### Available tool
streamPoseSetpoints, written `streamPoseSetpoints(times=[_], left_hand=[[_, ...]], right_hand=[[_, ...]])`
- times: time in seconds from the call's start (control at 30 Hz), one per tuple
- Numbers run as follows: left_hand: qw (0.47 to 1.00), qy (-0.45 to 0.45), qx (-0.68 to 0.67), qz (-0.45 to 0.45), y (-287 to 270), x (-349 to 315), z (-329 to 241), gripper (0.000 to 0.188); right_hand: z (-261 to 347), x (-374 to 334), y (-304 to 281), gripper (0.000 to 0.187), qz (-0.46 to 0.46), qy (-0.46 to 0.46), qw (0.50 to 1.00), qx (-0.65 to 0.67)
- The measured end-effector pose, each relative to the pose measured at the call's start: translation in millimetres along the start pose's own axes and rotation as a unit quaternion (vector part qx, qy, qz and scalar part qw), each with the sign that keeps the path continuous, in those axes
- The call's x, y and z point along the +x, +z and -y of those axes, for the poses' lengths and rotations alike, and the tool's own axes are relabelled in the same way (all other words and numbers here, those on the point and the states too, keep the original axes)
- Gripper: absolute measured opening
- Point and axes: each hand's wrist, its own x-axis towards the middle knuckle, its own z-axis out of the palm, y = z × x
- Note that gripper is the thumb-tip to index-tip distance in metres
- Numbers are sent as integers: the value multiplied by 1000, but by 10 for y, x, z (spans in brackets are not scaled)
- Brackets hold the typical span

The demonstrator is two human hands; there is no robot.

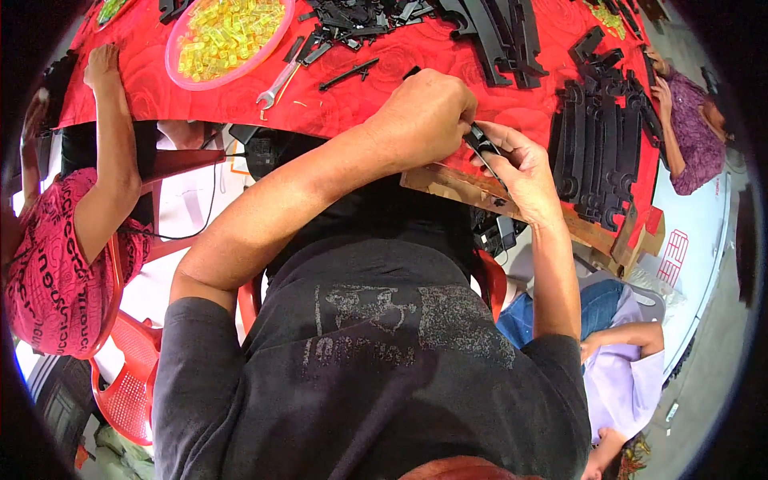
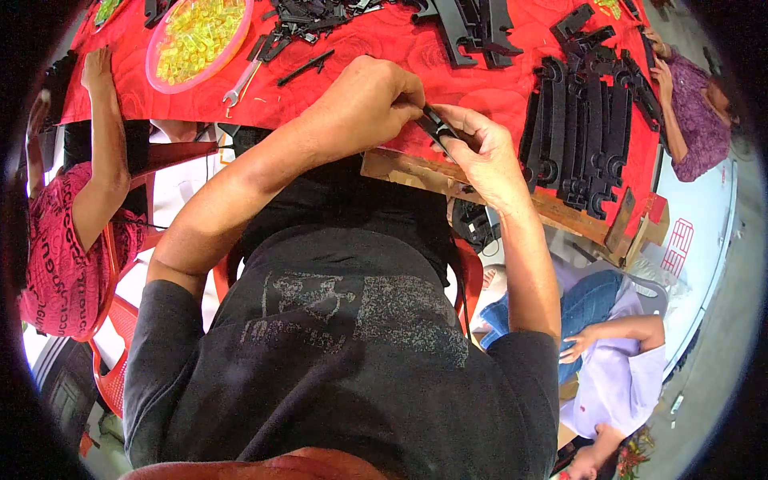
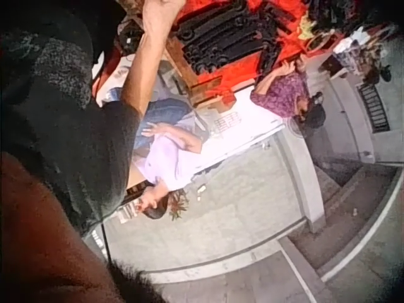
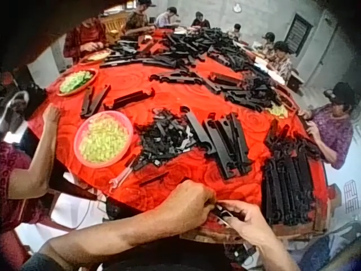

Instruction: The person assembles plastic components by hand, fitting smaller parts into a plastic housing on a table.

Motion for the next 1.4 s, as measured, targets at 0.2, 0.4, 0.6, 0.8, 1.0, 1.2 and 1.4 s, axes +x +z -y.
streamPoseSetpoints(times=[0.2,0.4,0.6,0.8,1.0,1.2,1.4], left_hand=[[999,-15,-29,-7,-59,10,-38,16],[1000,-13,-27,0,-16,9,-29,14],[1000,-6,10,-23,58,9,-25,13],[997,11,68,-37,88,12,-37,10],[994,19,93,-50,122,-7,-76,8],[993,33,102,-53,110,5,-110,7],[993,32,107,-40,94,7,-142,7]], right_hand=[[2,-16,-19,40,-6,6,1000,-3],[25,-16,-6,40,-4,1,1000,-13],[15,-13,4,41,-13,-11,1000,-14],[1,-3,8,41,-13,-19,1000,-6],[-3,15,36,41,-24,-13,999,-19],[12,4,47,39,-35,-9,999,-32],[-9,-12,36,38,-35,-24,999,-30]])
